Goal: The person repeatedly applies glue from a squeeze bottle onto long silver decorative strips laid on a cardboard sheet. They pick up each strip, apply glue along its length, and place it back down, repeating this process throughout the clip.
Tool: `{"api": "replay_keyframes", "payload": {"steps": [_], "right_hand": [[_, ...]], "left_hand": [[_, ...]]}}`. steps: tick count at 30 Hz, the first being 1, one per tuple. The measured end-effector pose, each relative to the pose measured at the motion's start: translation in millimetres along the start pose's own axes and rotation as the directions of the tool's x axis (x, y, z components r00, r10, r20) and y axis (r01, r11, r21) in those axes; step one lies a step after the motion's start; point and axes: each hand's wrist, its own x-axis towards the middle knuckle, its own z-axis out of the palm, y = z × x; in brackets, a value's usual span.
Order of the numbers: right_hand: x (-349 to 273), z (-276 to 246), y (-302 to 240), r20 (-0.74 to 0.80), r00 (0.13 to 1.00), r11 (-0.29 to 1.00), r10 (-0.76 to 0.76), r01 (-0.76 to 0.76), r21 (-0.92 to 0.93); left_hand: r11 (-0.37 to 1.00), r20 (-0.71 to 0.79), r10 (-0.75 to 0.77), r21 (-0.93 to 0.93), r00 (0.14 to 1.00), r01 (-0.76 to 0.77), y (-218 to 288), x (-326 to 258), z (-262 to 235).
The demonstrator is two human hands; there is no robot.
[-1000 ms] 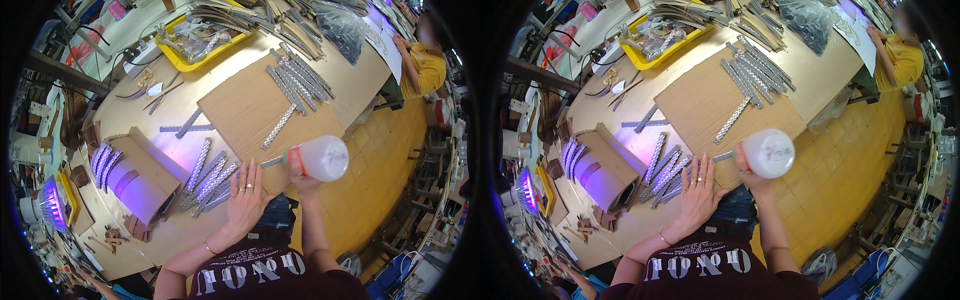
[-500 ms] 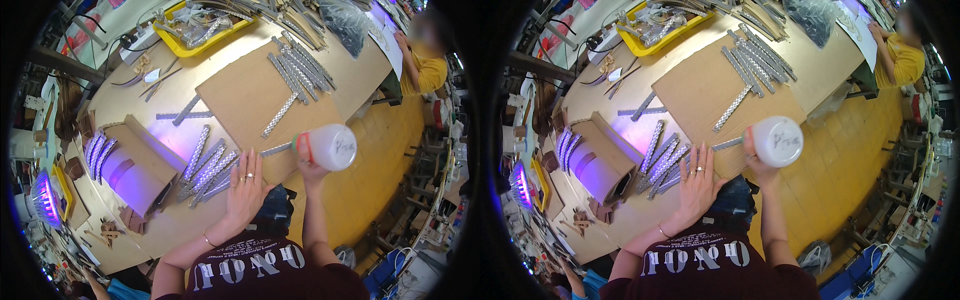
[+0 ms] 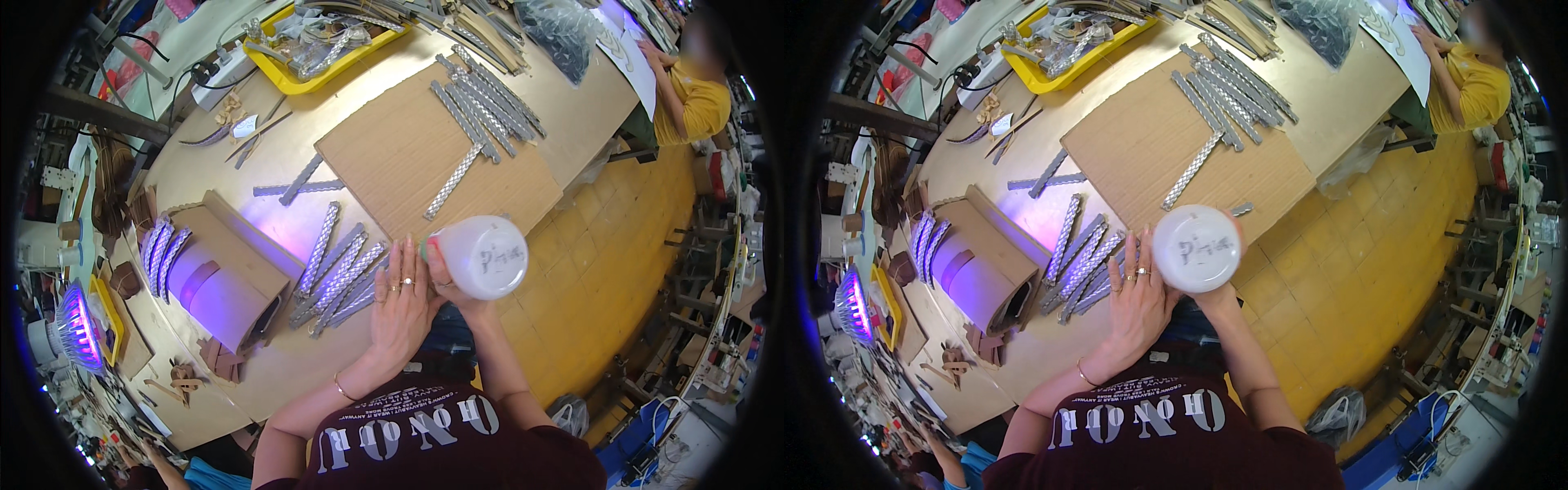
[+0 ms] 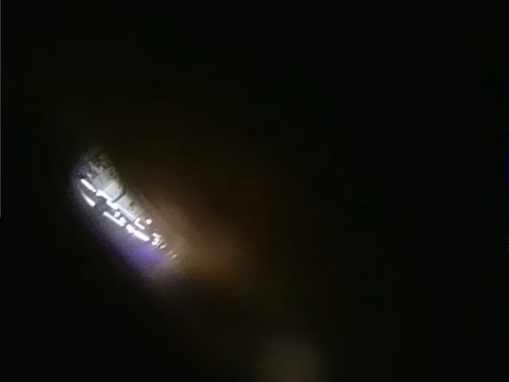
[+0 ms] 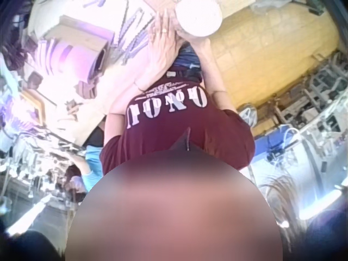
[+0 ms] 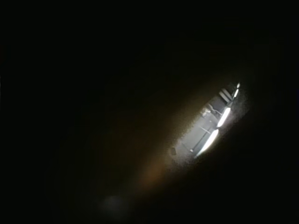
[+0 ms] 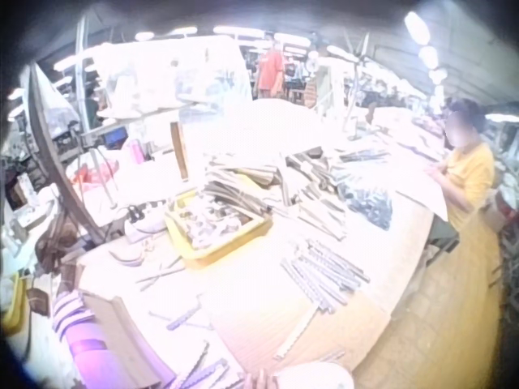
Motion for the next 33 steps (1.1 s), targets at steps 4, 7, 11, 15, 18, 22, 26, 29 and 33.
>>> {"api": "replay_keyframes", "payload": {"steps": [4, 7, 11, 15, 18, 22, 26, 29, 33], "right_hand": [[25.1, -34.2, 6.2, -0.004, 0.997, 0.989, -0.071, 0.070, -0.133], [42.8, -47.4, 9.1, -0.125, 0.958, 0.951, 0.258, -0.229, 0.208], [37.9, -50.1, 16.4, -0.072, 0.960, 0.946, 0.270, -0.250, 0.208], [0.0, -23.1, 12.1, 0.070, 0.997, 0.999, -0.017, 0.015, 0.038], [-20.7, 0.6, 7.7, 0.078, 0.997, 0.998, 0.008, -0.002, -0.068], [-13.8, -15.4, 24.2, 0.165, 0.980, 0.950, -0.108, 0.151, -0.275], [24.3, -44.9, 57.9, -0.361, 0.865, 0.934, 0.349, -0.288, 0.213], [59.3, -67.1, 88.3, -0.506, 0.663, 0.831, 0.551, -0.380, 0.406], [87.1, -71.8, 112.9, -0.081, 0.376, 0.157, 0.923, -0.174, 0.972]], "left_hand": [[0.968, -0.018, 0.009, -0.249, 1.000, -0.013, -1.5, 0.0, 1.4], [0.965, -0.012, 0.007, -0.262, 1.000, -0.010, -1.5, 0.2, 0.9], [0.968, -0.004, 0.011, -0.252, 1.000, -0.012, -1.2, 0.4, -0.9], [0.973, 0.020, 0.021, -0.231, 1.000, -0.016, -1.0, 0.4, -1.4], [0.997, 0.026, 0.025, 0.075, 0.999, -0.027, -0.3, -0.3, -0.8], [0.973, -0.012, 0.024, -0.231, 1.000, -0.026, -2.2, -0.3, -0.1], [0.966, -0.002, 0.027, -0.259, 1.000, -0.027, -2.6, 0.4, -1.6], [0.955, 0.040, 0.038, -0.297, 0.998, -0.024, -4.1, 0.4, -4.7], [0.946, -0.116, 0.040, -0.316, 0.992, -0.075, -11.3, 0.9, -9.8]]}}
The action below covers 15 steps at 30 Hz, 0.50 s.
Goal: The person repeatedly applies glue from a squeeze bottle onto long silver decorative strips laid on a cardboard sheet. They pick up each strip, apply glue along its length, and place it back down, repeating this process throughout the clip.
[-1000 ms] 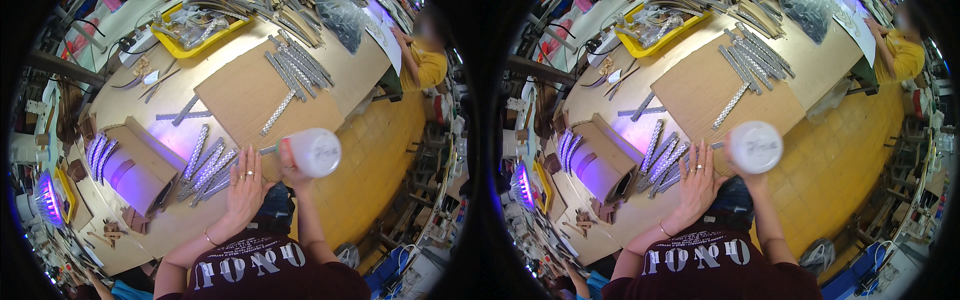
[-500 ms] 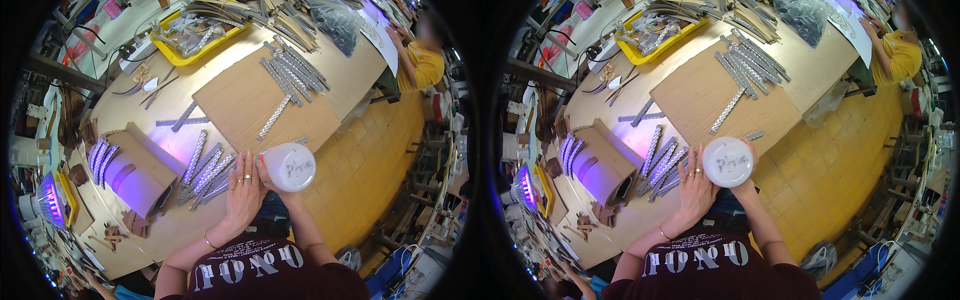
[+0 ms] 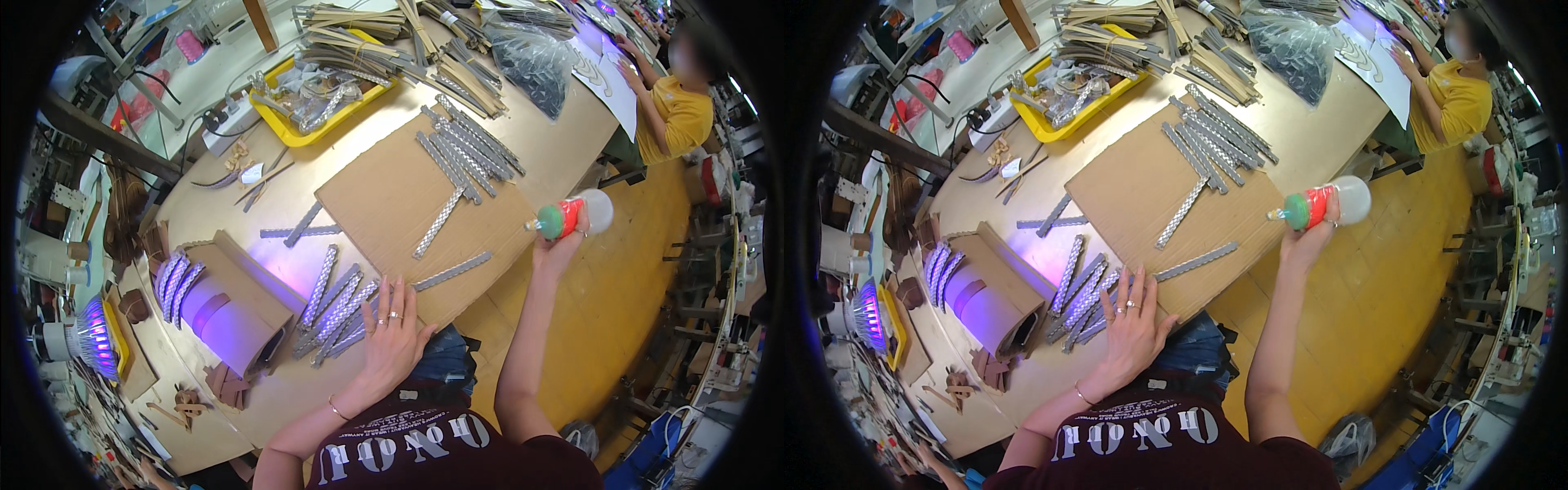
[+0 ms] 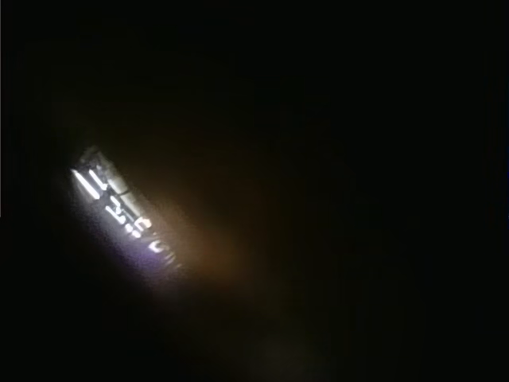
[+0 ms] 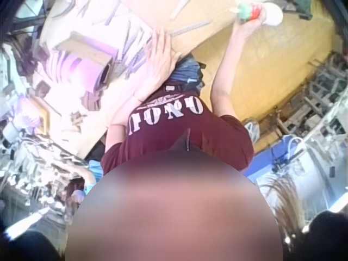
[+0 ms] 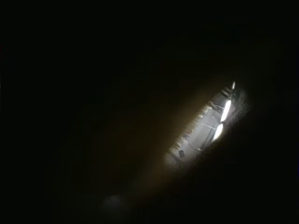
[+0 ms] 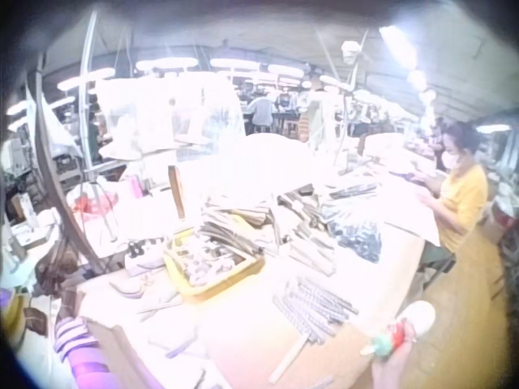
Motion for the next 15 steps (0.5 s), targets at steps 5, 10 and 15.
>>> {"api": "replay_keyframes", "payload": {"steps": [5, 10, 15], "right_hand": [[12.0, 1.7, 33.2, 0.160, 0.987, 0.989, 0.002, -0.025, 0.144], [13.1, -7.6, 48.5, 0.239, 0.945, 0.967, -0.225, 0.247, -0.067], [6.7, -4.7, 49.5, 0.244, 0.949, 0.969, -0.199, 0.228, -0.096]], "left_hand": [[0.994, -0.196, 0.082, -0.054, 0.977, -0.094, -5.0, 16.3, 2.0], [0.993, -0.214, 0.117, -0.003, 0.970, -0.120, -3.7, 43.8, 18.2], [0.972, -0.254, 0.224, 0.124, 0.941, -0.198, -14.0, 32.7, 6.1]]}}
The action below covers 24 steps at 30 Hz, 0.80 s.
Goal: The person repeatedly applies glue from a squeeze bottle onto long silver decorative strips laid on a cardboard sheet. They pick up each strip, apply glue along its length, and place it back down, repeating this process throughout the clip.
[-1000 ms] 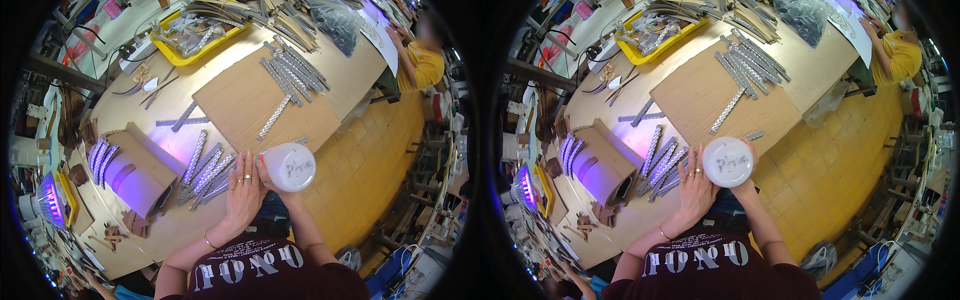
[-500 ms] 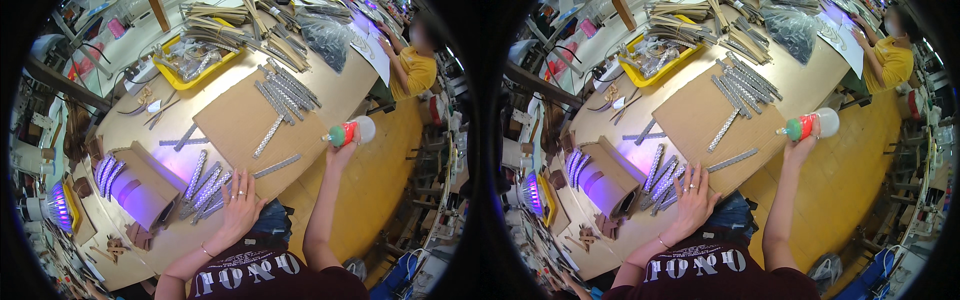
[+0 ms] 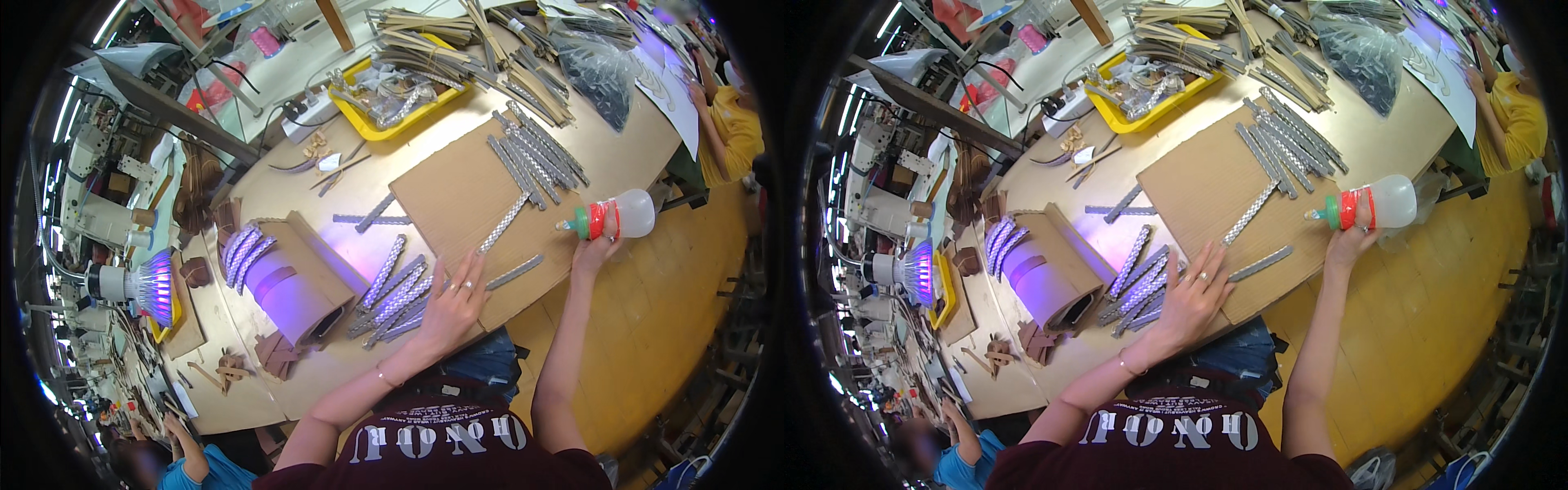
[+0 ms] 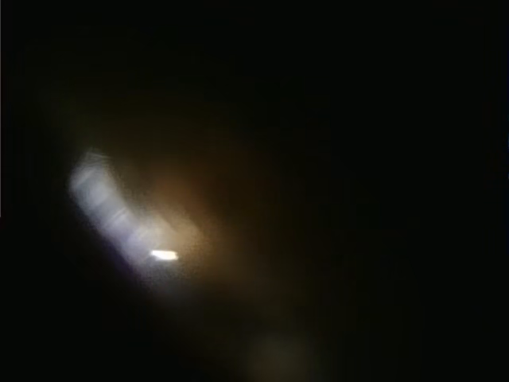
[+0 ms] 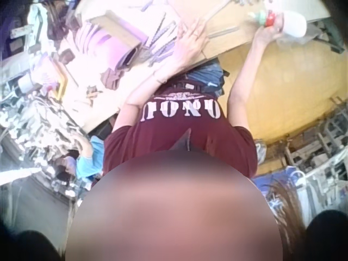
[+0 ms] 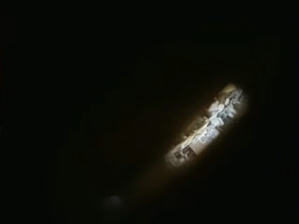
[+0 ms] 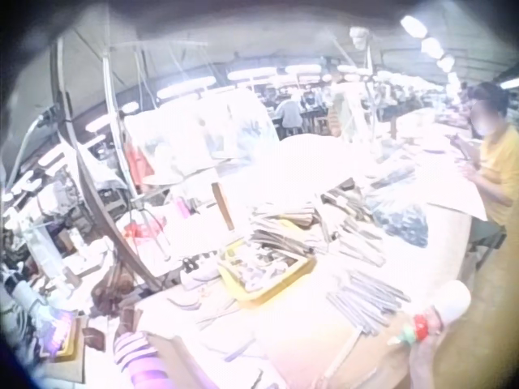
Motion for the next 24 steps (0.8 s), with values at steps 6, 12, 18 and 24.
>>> {"api": "replay_keyframes", "payload": {"steps": [6, 12, 18, 24], "right_hand": [[-2.8, 5.6, -2.3, -0.038, 0.998, 0.999, -0.042, 0.042, -0.005], [-6.6, 8.6, -3.3, -0.087, 0.995, 0.998, -0.058, 0.054, -0.041], [-4.7, 8.2, -5.7, -0.002, 0.996, 0.994, -0.084, 0.084, -0.075], [-6.4, 7.9, -6.2, -0.002, 0.998, 0.994, -0.062, 0.062, -0.094]], "left_hand": [[0.963, -0.035, -0.243, 0.110, 0.969, 0.246, -38.3, -55.1, -78.1], [0.951, -0.131, -0.295, 0.053, 0.946, 0.304, -36.3, -64.3, -102.5], [0.940, 0.011, -0.131, -0.315, 0.991, 0.128, -4.8, 42.6, -6.6], [0.966, 0.135, -0.131, -0.207, 0.982, 0.157, -9.6, 78.9, 21.7]]}}
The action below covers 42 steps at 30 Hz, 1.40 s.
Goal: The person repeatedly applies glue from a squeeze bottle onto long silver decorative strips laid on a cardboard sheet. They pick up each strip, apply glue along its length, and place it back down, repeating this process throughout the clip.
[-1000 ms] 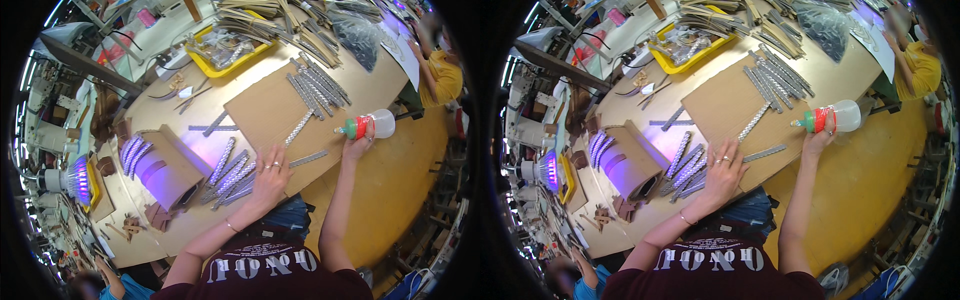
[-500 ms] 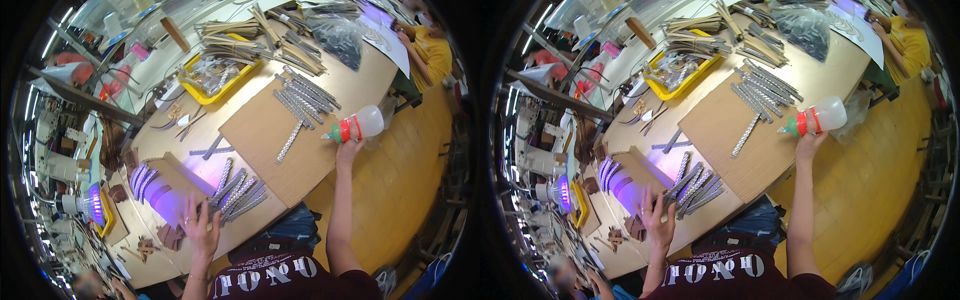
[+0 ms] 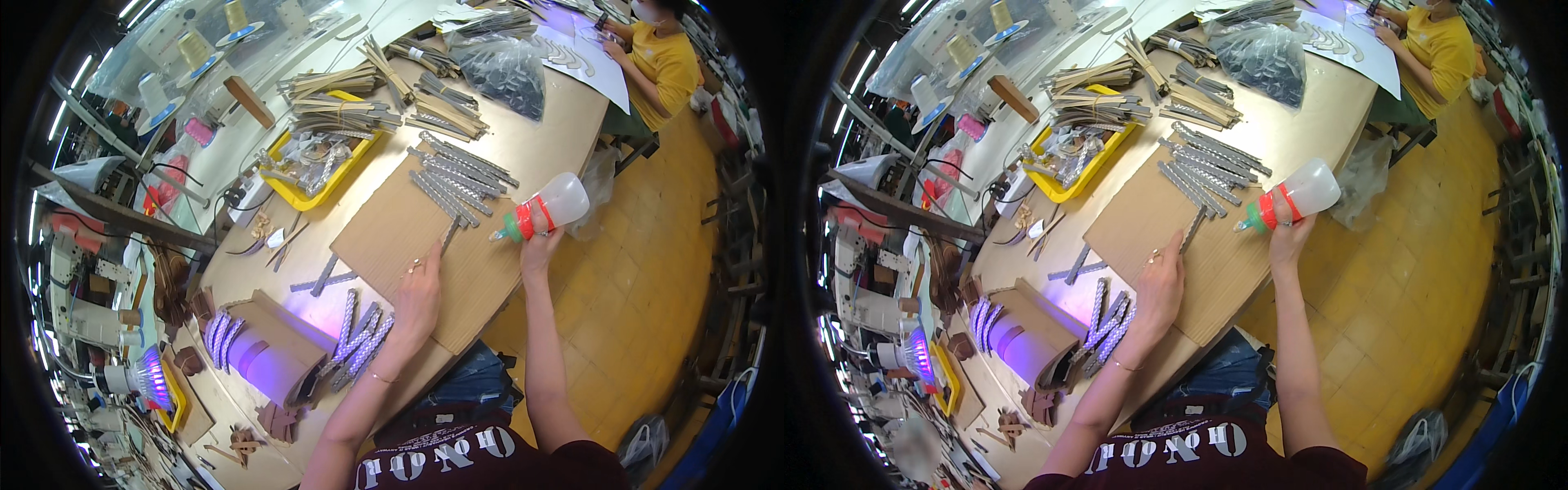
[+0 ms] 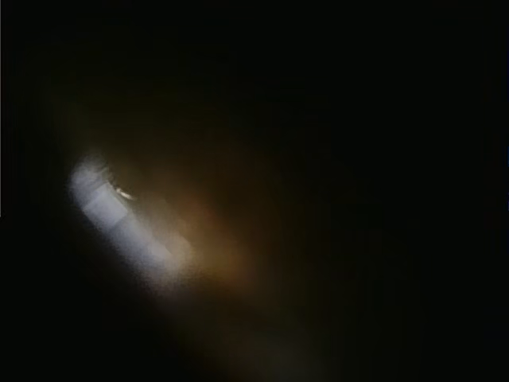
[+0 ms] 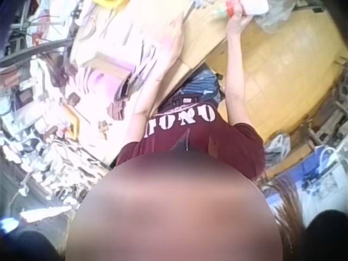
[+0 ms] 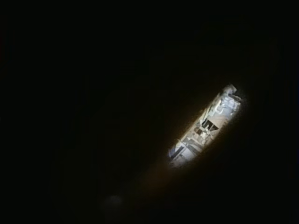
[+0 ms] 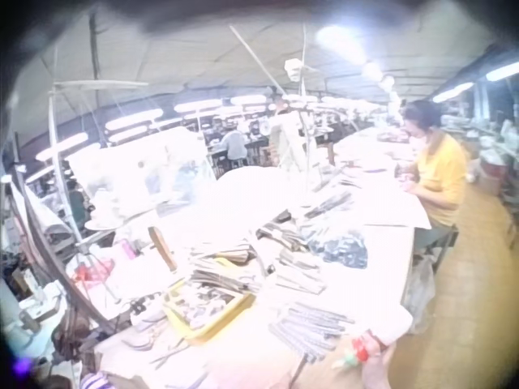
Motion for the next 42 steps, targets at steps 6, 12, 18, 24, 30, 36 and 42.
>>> {"api": "replay_keyframes", "payload": {"steps": [6, 12, 18, 24, 30, 36, 42], "right_hand": [[-2.9, -0.2, -2.2, -0.028, 1.000, 0.999, 0.010, -0.009, 0.032], [-22.0, -1.9, -21.0, -0.087, 0.995, 0.998, 0.049, -0.045, 0.048], [-44.1, 1.3, -54.0, 0.166, 0.974, 0.908, -0.154, 0.206, -0.365], [-46.9, 22.0, -62.7, 0.365, 0.911, 0.800, -0.194, 0.362, -0.478], [-55.6, 18.5, -52.1, 0.464, 0.865, 0.753, -0.192, 0.433, -0.496], [-83.7, 14.4, -44.3, 0.617, 0.763, 0.607, -0.194, 0.587, -0.535], [-60.3, 16.0, -42.9, 0.428, 0.879, 0.755, -0.209, 0.423, -0.501]], "left_hand": [[0.842, 0.106, -0.107, -0.519, 0.989, 0.147, 5.0, -49.3, -21.6], [0.989, -0.080, 0.088, -0.115, 0.993, -0.097, 14.1, -55.6, -9.2], [0.996, 0.153, 0.081, -0.041, 0.985, -0.075, 46.4, -85.8, -10.7], [0.988, 0.296, -0.019, 0.150, 0.955, -0.027, 49.8, -89.5, 15.5], [0.970, 0.260, 0.008, 0.231, 0.966, -0.070, 48.3, -93.5, 22.3], [0.966, 0.286, -0.013, 0.253, 0.958, -0.062, 48.0, -93.9, 25.6], [0.948, 0.250, 0.019, 0.303, 0.968, -0.097, 47.4, -93.9, 25.1]]}}
